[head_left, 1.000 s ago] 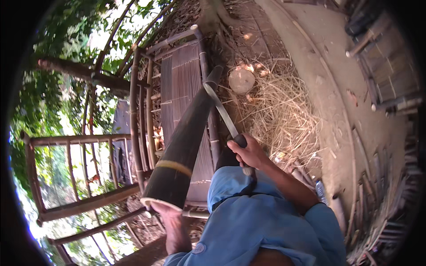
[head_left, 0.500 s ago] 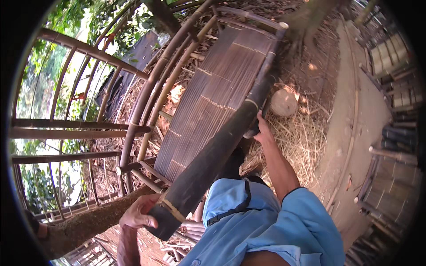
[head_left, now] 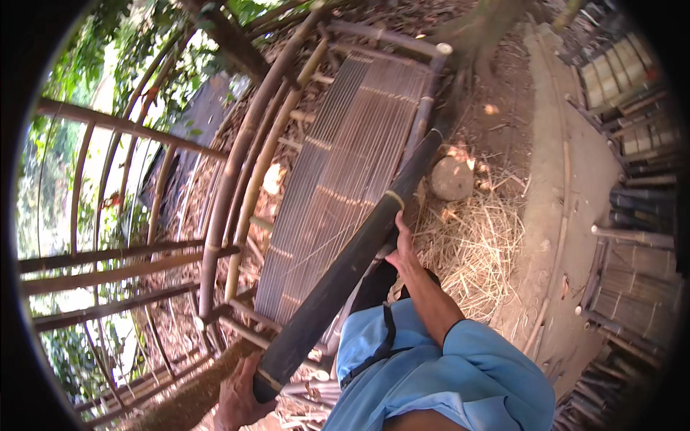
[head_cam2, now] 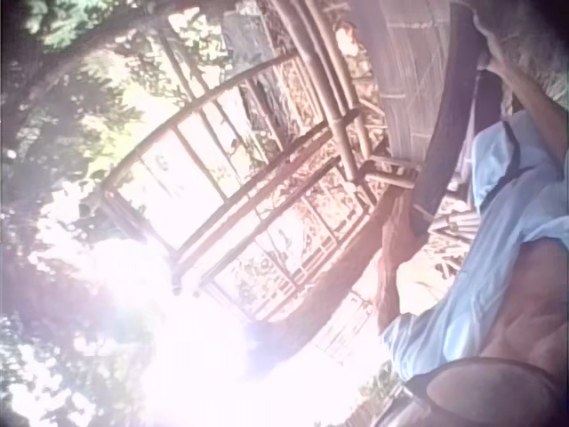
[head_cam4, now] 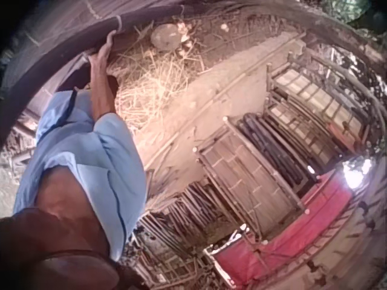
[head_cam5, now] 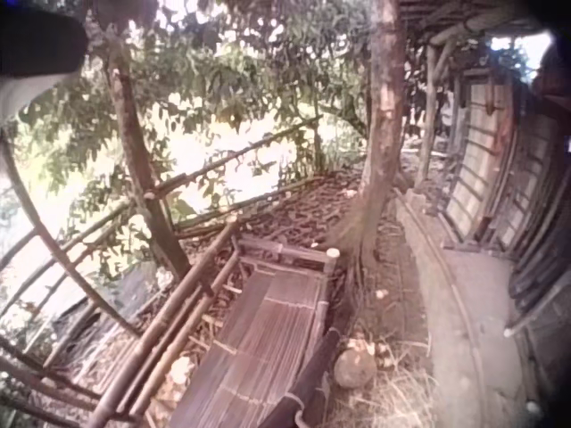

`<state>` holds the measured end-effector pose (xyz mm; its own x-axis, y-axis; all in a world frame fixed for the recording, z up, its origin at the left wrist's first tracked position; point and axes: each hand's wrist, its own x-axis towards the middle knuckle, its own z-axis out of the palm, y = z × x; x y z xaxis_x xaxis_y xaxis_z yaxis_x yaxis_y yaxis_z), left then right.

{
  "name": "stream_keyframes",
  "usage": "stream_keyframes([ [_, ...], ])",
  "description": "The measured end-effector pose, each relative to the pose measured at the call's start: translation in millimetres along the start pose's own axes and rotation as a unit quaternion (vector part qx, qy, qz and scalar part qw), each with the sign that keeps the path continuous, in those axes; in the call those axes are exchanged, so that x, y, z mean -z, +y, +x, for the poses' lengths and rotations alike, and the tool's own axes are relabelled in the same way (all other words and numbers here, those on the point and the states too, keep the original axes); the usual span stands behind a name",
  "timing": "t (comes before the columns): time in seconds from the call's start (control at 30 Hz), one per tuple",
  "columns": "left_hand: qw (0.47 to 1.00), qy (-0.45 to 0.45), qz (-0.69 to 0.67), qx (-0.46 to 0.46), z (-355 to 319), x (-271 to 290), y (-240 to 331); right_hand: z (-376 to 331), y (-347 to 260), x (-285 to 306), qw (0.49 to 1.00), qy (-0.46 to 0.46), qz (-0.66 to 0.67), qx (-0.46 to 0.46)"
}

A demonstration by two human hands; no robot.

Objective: The person shaves a thin strip of bamboo with a machete and then uses the machete to cut a large bamboo pole.

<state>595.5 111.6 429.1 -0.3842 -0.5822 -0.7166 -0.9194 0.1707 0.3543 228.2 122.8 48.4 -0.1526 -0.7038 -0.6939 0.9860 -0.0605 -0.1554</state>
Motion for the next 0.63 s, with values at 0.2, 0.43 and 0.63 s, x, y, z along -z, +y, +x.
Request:
stream_keyframes([
  [0.2,0.986,0.053,-0.088,-0.132,22.8,-67.6,-75.7,-33.3,-66.0,-35.0,0.996,-0.032,-0.058,0.061],
  [0.43,0.983,-0.041,-0.164,0.070,174.6,-108.4,-56.7,-65.4,-170.6,-112.5,0.944,-0.065,-0.106,0.305],
  [0.63,0.945,-0.022,0.288,-0.152,361.7,-108.0,-2.4,-113.0,-246.5,-148.5,0.819,-0.094,-0.268,0.499],
])
